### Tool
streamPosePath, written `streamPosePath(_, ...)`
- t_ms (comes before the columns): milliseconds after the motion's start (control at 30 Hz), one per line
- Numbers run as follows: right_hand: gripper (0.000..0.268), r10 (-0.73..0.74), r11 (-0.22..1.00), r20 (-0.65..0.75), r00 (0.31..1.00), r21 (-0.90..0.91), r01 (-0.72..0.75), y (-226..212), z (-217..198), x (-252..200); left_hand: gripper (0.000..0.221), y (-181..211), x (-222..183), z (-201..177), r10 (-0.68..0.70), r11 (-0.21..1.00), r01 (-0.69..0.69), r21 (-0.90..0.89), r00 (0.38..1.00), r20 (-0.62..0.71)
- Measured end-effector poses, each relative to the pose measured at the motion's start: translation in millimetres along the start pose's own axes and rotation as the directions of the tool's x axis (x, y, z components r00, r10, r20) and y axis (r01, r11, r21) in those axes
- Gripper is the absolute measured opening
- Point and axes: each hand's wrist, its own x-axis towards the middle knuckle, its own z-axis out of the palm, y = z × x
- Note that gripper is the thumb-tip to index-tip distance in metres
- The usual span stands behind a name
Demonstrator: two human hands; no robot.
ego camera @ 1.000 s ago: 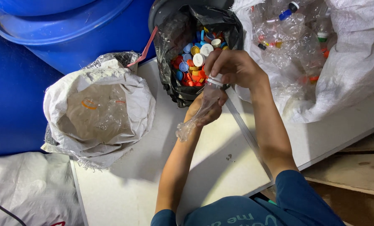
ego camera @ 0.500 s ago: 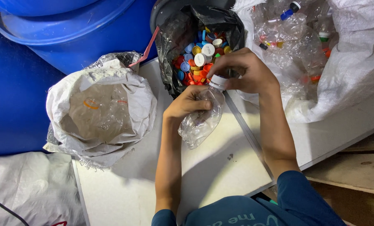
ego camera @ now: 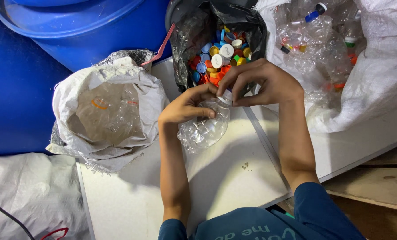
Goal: The person removes plastic bottle caps from empty bottles and places them into a black bag. They then place the empty bottles into a white sack. The person repeats this process with multiple bottles.
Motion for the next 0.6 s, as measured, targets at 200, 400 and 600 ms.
streamPosePath(200,0.038,0.087,0.948,-0.124,0.988,0.314,-0.044,13.9,15.8,1.0,0.039,6.9,-3.8,3.9,0.079,0.994,-0.078,-0.081,0.997,0.011)
streamPosePath(400,0.047,0.133,0.967,-0.017,0.991,-0.218,-0.133,5.5,13.2,11.8,0.036,24.8,-20.2,3.6,0.208,0.932,-0.141,0.334,0.962,-0.175)
streamPosePath(600,0.034,0.107,0.984,0.034,0.994,-0.145,-0.101,18.0,16.7,11.7,0.038,38.7,-29.1,3.7,0.235,0.800,-0.058,0.597,0.946,-0.223)
